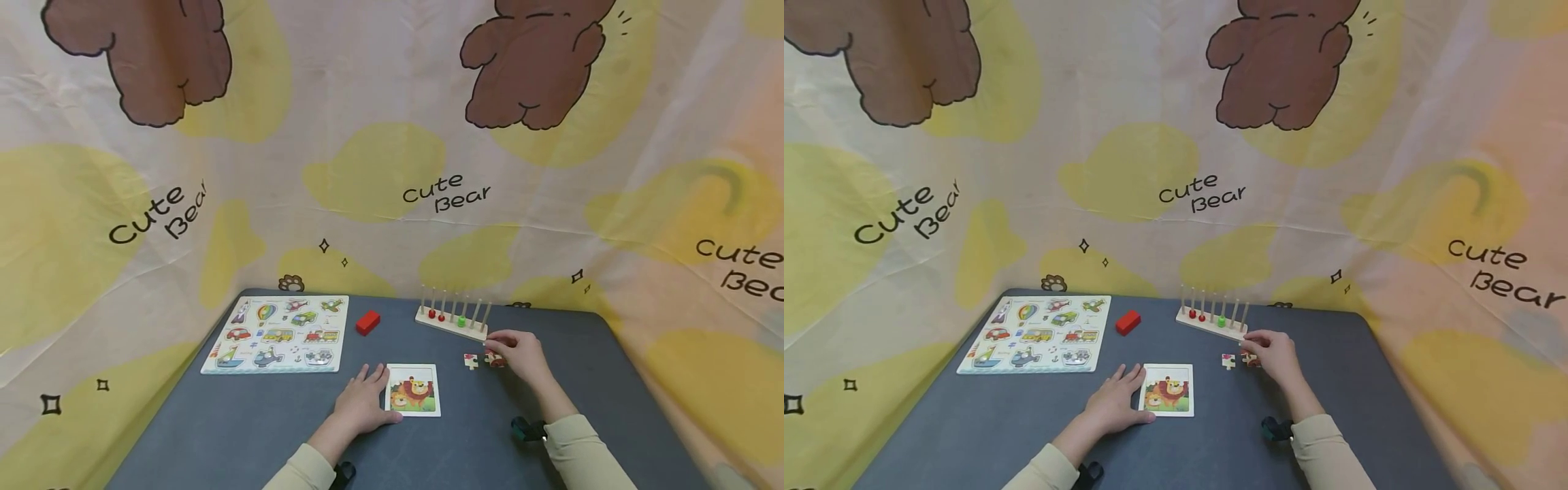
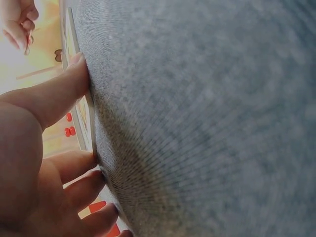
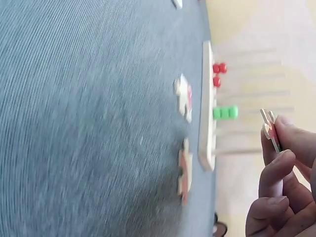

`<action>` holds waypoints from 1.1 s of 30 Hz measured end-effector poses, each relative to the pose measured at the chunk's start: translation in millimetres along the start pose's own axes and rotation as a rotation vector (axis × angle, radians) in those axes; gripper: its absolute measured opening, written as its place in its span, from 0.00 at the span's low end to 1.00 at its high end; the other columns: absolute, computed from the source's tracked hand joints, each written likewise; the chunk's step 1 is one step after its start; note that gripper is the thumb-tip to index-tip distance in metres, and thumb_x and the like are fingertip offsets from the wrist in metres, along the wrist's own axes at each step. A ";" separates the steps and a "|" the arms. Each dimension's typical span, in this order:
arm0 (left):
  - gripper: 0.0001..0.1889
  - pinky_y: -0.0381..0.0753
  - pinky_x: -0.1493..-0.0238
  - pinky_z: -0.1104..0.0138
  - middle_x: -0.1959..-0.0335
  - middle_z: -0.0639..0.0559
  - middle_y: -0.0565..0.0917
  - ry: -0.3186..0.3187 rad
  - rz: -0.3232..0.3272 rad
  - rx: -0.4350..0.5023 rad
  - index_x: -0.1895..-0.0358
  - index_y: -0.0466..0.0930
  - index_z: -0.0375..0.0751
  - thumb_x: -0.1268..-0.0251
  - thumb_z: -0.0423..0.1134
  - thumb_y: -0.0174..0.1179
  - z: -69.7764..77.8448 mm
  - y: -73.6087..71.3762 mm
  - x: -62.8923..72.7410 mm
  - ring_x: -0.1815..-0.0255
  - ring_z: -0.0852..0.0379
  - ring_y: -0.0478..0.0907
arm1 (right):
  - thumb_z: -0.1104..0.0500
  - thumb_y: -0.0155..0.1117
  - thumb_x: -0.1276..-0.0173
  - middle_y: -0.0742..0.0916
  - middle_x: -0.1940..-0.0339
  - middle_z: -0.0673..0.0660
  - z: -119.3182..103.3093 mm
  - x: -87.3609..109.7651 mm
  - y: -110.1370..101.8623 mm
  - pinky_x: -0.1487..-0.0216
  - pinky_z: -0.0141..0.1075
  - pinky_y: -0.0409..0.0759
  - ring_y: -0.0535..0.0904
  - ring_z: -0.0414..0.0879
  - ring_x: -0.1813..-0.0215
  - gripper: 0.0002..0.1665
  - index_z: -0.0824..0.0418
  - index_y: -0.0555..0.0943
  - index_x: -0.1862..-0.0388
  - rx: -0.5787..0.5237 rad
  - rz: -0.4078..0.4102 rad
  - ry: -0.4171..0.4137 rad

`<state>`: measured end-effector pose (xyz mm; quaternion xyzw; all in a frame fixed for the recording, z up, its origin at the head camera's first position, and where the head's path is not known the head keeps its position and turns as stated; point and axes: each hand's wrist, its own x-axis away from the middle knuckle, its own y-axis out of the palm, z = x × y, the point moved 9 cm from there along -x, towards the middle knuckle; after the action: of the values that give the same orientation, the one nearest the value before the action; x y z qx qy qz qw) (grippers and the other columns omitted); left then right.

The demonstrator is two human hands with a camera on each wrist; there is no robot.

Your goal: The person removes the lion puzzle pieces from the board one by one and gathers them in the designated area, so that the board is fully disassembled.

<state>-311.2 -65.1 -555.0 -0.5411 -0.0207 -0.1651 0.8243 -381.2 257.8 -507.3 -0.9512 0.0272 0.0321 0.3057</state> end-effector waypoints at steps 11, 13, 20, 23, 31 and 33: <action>0.52 0.59 0.24 0.41 0.21 0.47 0.64 0.009 -0.001 0.003 0.23 0.64 0.43 0.50 0.64 0.73 0.2 1.0 -1.3 0.18 0.37 0.52 | 0.52 0.71 0.32 0.89 0.66 0.53 27.2 -2.0 -21.0 0.70 0.35 0.77 0.78 0.45 0.68 0.13 0.58 0.89 0.54 0.078 0.040 0.037; 0.52 0.59 0.24 0.41 0.21 0.47 0.64 0.012 0.000 0.002 0.23 0.64 0.43 0.50 0.64 0.73 0.6 1.3 -1.5 0.18 0.37 0.52 | 0.52 0.71 0.32 0.89 0.65 0.54 32.0 -1.7 -23.9 0.69 0.35 0.76 0.77 0.46 0.68 0.13 0.58 0.89 0.54 0.092 0.038 0.047; 0.52 0.58 0.24 0.41 0.21 0.47 0.64 0.006 -0.006 0.015 0.23 0.64 0.44 0.50 0.65 0.73 -0.1 3.8 -1.8 0.18 0.38 0.52 | 0.53 0.71 0.32 0.90 0.65 0.54 46.7 -0.5 -31.4 0.68 0.35 0.76 0.78 0.46 0.67 0.12 0.58 0.89 0.55 0.126 0.021 0.082; 0.52 0.58 0.24 0.40 0.21 0.47 0.64 0.005 -0.006 0.017 0.23 0.64 0.44 0.49 0.65 0.73 -0.9 3.0 -1.7 0.18 0.38 0.52 | 0.52 0.71 0.31 0.90 0.66 0.54 51.6 -1.1 -32.4 0.69 0.35 0.76 0.78 0.46 0.68 0.13 0.59 0.89 0.54 0.134 0.010 0.091; 0.52 0.59 0.24 0.40 0.21 0.46 0.64 0.014 0.005 0.021 0.23 0.64 0.43 0.50 0.63 0.73 -1.0 -0.5 -0.1 0.18 0.38 0.52 | 0.53 0.71 0.31 0.88 0.69 0.53 65.6 -1.5 -33.9 0.70 0.36 0.75 0.77 0.45 0.69 0.14 0.61 0.88 0.54 0.161 -0.003 0.124; 0.52 0.58 0.24 0.40 0.21 0.47 0.64 0.012 0.001 0.021 0.23 0.64 0.43 0.50 0.64 0.73 -0.9 -0.1 0.3 0.18 0.38 0.52 | 0.53 0.70 0.31 0.88 0.67 0.54 69.3 -0.9 -33.6 0.69 0.36 0.75 0.78 0.46 0.68 0.14 0.61 0.88 0.54 0.177 -0.010 0.126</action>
<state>-311.1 -66.0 -555.3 -0.5315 -0.0171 -0.1678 0.8301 -382.8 325.6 -543.9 -0.9207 0.0444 -0.0320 0.3865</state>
